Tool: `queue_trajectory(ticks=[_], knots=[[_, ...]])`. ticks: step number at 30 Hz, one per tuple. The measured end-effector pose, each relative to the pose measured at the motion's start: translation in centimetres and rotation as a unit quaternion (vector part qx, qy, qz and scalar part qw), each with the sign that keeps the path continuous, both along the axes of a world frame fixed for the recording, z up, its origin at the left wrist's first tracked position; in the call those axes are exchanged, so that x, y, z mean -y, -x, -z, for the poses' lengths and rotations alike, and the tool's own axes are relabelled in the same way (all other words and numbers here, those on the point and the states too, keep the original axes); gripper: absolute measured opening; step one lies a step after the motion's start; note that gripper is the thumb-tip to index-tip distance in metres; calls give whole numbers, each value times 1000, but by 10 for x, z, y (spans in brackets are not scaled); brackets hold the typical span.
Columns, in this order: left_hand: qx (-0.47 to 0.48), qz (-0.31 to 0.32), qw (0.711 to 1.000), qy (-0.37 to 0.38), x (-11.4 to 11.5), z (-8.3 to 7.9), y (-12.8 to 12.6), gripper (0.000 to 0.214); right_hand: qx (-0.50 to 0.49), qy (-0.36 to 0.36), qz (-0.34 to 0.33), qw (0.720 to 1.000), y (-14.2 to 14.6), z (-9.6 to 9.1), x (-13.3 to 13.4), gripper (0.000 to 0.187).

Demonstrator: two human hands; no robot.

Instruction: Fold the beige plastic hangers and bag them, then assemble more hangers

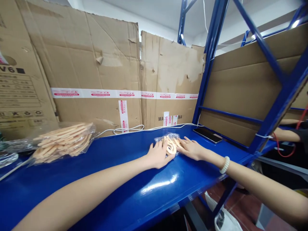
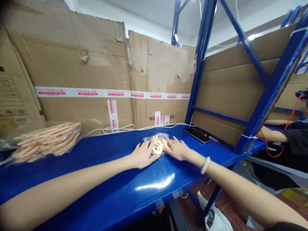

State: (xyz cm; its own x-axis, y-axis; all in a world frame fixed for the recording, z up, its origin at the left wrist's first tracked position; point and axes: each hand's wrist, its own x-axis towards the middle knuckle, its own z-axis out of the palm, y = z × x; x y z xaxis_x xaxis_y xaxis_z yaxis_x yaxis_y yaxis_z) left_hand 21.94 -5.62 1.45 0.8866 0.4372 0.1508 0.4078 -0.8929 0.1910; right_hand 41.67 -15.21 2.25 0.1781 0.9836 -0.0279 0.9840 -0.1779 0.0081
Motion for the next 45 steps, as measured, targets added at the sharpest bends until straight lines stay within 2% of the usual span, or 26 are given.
queue_trajectory(ticks=[4, 8, 13, 16, 19, 22, 24, 26, 27, 29, 30, 32, 33, 35, 37, 39, 40, 41, 42, 45], knots=[[-17, 5, 1000, 26, -27, -3, -79, 85, 22, 10, 60, 998, -62, -4, -25, 73], [-24, -38, 998, 53, -57, -3, -129, 83, 43, 12, 108, 993, -98, -7, -59, 71], [7, -60, 996, 64, -78, 1, -146, 75, 56, -1, 125, 991, -113, -7, -90, 68], [29, -51, 996, 62, -80, 5, -142, 79, 47, -12, 129, 991, -115, -9, -95, 66], [57, -24, 997, 51, -78, 8, -128, 87, 38, -53, 122, 990, -109, -11, -91, 66], [89, 14, 996, 25, -74, 8, -95, 83, 42, -131, 89, 986, -84, -11, -85, 64], [107, 32, 994, 1, -70, 6, -61, 73, 48, -185, 47, 980, -55, -11, -83, 62], [115, 60, 991, -26, -63, 1, -18, 68, 49, -233, -22, 971, -20, -12, -82, 59], [114, 75, 990, -40, -58, -2, 5, 69, 39, -275, -83, 957, -1, -13, -83, 57], [117, 95, 986, -69, -48, -12, 53, 66, -16, -317, -183, 931, 37, -16, -88, 51], [128, 107, 980, -107, -45, -18, 77, 62, -62, -312, -214, 923, 56, -19, -93, 47], [142, 91, 970, -177, -43, -31, 122, 54, -201, -293, -224, 908, 93, -25, -109, 41], [158, 55, 964, -207, -46, -38, 144, 50, -286, -271, -202, 896, 111, -28, -120, 38], [208, -52, 944, -251, -60, -53, 185, 44, -347, -241, -188, 887, 146, -34, -147, 31], [279, -189, 904, -261, -80, -67, 225, 44, -396, -202, -161, 881, 181, -40, -177, 22], [352, -379, 829, -212, -102, -78, 263, 56, -444, -148, -131, 874, 214, -47, -205, 17], [382, -478, 776, -155, -112, -82, 280, 63, -467, -120, -118, 868, 230, -51, -218, 20], [389, -526, 747, -121, -120, -85, 296, 68, -489, -96, -109, 860, 244, -56, -228, 25], [388, -552, 733, -89, -128, -88, 310, 68, -510, -74, -101, 851, 256, -60, -238, 28], [352, -581, 731, 60, -143, -91, 338, 55, -555, -19, -78, 828, 280, -74, -259, 33]])
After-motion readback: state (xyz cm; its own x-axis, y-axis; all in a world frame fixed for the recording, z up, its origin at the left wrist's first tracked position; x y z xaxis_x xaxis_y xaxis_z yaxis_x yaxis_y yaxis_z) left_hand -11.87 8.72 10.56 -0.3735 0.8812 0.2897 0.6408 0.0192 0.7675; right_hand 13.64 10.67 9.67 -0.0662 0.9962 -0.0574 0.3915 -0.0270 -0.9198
